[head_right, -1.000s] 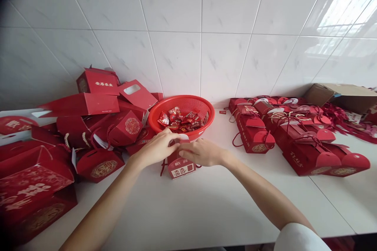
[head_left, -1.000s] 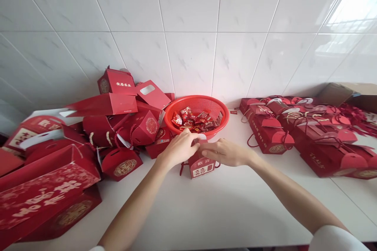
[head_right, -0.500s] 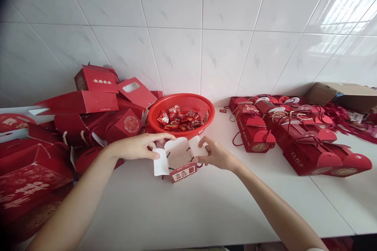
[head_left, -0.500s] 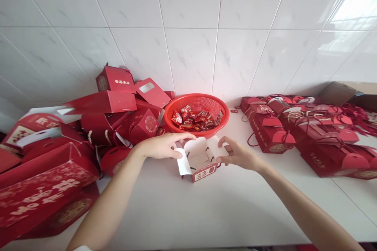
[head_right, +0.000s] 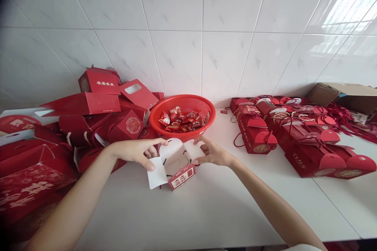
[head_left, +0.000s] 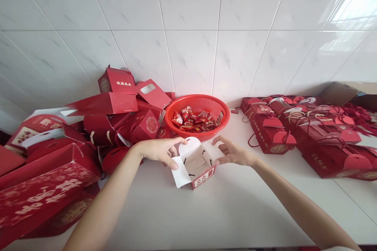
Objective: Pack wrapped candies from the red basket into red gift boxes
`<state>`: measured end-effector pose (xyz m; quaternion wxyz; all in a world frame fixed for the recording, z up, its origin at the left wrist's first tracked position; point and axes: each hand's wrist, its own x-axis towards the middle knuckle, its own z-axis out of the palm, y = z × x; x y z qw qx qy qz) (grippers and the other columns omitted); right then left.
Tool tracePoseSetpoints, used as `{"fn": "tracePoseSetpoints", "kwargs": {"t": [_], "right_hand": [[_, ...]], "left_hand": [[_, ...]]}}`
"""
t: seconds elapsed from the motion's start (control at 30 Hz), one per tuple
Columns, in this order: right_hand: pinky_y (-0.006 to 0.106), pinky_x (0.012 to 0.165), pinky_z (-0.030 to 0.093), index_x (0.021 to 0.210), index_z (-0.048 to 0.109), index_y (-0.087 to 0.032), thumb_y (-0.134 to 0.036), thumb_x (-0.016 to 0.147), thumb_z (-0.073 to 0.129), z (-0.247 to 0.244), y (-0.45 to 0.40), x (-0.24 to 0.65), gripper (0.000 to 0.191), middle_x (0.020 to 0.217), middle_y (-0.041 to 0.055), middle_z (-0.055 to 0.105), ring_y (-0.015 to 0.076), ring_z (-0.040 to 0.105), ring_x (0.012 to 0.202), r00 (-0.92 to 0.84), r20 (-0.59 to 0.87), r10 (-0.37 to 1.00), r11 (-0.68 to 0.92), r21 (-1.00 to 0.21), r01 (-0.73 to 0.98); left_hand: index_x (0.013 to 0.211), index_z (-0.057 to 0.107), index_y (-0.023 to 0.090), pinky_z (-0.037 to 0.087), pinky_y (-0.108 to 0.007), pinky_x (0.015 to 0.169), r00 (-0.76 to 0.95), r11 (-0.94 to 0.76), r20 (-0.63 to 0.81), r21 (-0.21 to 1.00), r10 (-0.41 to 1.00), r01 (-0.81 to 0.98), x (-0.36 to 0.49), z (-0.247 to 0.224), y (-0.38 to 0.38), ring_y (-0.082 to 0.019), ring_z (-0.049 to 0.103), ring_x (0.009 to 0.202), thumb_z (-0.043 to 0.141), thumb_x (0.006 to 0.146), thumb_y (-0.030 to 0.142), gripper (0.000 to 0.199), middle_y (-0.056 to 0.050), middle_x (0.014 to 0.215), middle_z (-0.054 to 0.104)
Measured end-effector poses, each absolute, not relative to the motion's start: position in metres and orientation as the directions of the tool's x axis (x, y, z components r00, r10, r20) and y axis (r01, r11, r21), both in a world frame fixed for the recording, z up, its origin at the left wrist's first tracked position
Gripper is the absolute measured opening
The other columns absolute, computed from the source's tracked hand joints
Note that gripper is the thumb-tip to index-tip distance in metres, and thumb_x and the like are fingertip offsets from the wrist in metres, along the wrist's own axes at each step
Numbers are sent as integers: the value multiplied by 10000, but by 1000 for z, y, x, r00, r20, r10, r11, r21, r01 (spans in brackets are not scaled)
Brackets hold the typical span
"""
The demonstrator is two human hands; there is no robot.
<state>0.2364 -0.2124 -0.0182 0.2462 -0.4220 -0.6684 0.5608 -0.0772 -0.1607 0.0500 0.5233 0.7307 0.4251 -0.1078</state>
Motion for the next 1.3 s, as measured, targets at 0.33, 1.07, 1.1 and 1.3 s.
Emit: {"fn": "tracePoseSetpoints", "kwargs": {"t": [0.33, 1.07, 1.1, 1.3], "right_hand": [[345, 756, 527, 1198, 584, -236, -583, 707, 815, -19, -194, 240, 645, 910, 15, 585, 169, 543, 792, -446, 129, 885, 317, -870, 377], [446, 953, 541, 1477, 465, -287, -633, 728, 793, -7, -224, 240, 887, 1472, 128, 529, 274, 628, 1089, -481, 5, 877, 265, -840, 474], [446, 962, 540, 1511, 423, -302, -631, 698, 819, -12, -225, 242, 962, 1506, 129, 496, 277, 621, 1104, -491, 2, 871, 268, -840, 472], [460, 981, 531, 1587, 275, -337, -652, 726, 796, -47, -223, 239, 1054, 1505, 154, 483, 251, 652, 1011, -474, 116, 873, 373, -785, 495]], "left_hand": [[1400, 463, 199, 483, -345, 887, 652, -129, -475, 742, 591, 657, -74, 43, -158, -248, 653, 972, 880, 596, 450, 940, -38, 992, 670], [1428, 537, 211, 471, -302, 897, 615, -268, -510, 596, 602, 757, -68, 55, -164, -250, 628, 1059, 768, 714, 549, 823, -75, 1147, 665], [1420, 532, 213, 472, -306, 892, 619, -265, -509, 603, 598, 752, -68, 53, -164, -251, 624, 1049, 784, 694, 531, 832, -69, 1121, 660], [1327, 492, 256, 470, -300, 820, 604, -241, -524, 602, 601, 761, -68, 39, -161, -236, 633, 965, 831, 650, 439, 778, -27, 1037, 656]]}}
